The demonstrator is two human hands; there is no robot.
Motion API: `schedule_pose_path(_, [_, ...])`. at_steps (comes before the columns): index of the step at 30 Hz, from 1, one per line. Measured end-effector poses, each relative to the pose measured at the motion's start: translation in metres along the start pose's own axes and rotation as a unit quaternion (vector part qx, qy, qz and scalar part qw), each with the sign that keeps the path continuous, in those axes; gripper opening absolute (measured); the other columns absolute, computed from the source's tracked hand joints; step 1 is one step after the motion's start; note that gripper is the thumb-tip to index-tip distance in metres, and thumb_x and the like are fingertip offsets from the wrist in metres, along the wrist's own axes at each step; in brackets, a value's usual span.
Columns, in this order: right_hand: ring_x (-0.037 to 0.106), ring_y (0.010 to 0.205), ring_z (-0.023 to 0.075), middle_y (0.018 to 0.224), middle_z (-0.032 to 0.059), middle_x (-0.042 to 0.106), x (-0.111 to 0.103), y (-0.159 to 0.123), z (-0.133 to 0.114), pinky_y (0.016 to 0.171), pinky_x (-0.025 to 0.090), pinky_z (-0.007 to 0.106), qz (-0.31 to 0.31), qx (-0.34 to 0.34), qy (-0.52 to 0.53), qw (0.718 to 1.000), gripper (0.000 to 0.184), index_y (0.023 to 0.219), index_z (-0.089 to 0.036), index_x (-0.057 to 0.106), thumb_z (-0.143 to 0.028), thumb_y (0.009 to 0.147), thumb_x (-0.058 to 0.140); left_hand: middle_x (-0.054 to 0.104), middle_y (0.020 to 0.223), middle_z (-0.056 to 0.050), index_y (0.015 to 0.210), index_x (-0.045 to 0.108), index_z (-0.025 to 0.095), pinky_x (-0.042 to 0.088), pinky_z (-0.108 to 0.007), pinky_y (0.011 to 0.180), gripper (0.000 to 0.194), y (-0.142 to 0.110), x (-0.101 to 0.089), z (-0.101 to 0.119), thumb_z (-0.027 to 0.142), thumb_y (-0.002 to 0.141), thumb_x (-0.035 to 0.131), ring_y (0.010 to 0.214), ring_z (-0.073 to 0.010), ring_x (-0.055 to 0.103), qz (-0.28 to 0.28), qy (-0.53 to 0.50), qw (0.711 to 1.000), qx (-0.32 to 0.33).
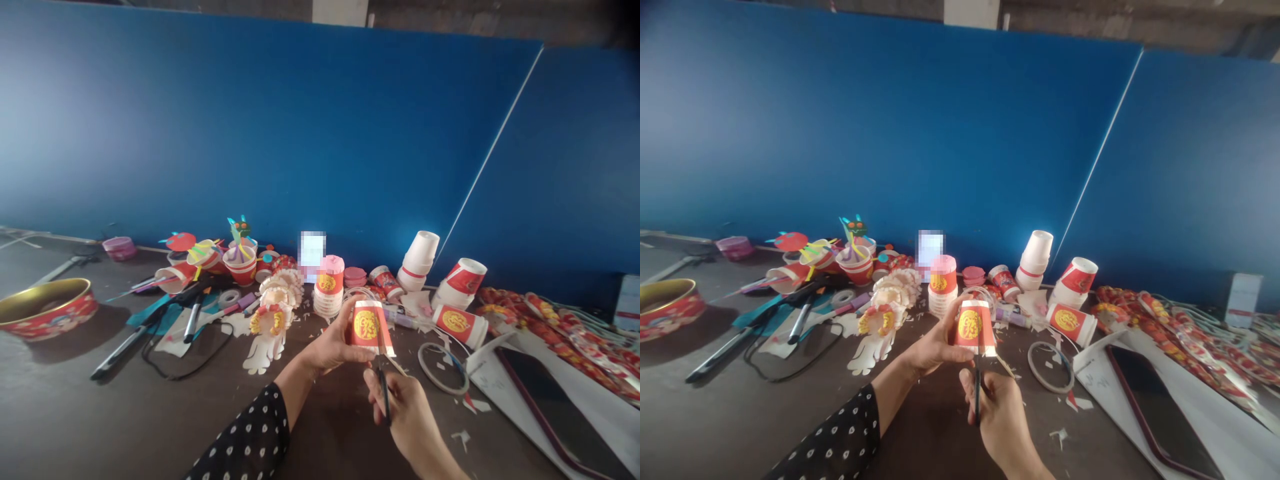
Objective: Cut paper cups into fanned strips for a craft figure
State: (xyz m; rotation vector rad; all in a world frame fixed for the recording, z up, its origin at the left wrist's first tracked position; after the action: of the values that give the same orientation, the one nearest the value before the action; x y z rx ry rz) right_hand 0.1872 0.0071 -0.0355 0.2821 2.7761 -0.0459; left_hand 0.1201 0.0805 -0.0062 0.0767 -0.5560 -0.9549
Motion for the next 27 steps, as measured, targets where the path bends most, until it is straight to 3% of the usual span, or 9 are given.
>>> schedule_pose_path(23, [0.036,0.035,0.0076,0.034,-0.0038,0.041,-0.0043,-0.0023,0.0027,0.039,0.026,0.021,0.010,0.018,-0.025,0.999,0.051,0.044,-0.018,0.045,-0.060,0.073,0.047,0.047,0.108,-0.007,0.127,0.021,0.036,0.048,-0.026,0.060,0.094,-0.0011,-0.0029,0.0028,0.008,0.054,0.074,0.080,-0.0179,0.057,0.011,-0.002,1.000,0.005])
schedule_pose_path(27, [0.037,0.035,0.0078,0.034,-0.0037,0.041,-0.0031,0.0002,0.0027,0.040,0.028,0.022,0.012,0.014,-0.007,1.000,0.052,0.042,-0.018,0.043,-0.061,0.070,0.049,0.050,0.108,-0.007,0.130,0.019,0.035,0.047,-0.025,0.061,0.088,-0.0021,-0.0029,0.0035,0.016,0.062,0.070,0.084,-0.0188,0.056,0.017,0.000,1.000,0.005])
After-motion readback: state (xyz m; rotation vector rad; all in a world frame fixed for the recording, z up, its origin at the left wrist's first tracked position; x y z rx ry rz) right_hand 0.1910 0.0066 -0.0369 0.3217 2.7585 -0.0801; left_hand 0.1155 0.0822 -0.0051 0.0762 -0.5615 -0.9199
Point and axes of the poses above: each hand's wrist, its own y-axis towards the middle knuckle, its own x-axis out of the palm, z = x × y, the point moved 8 cm from there along y, towards the middle knuckle
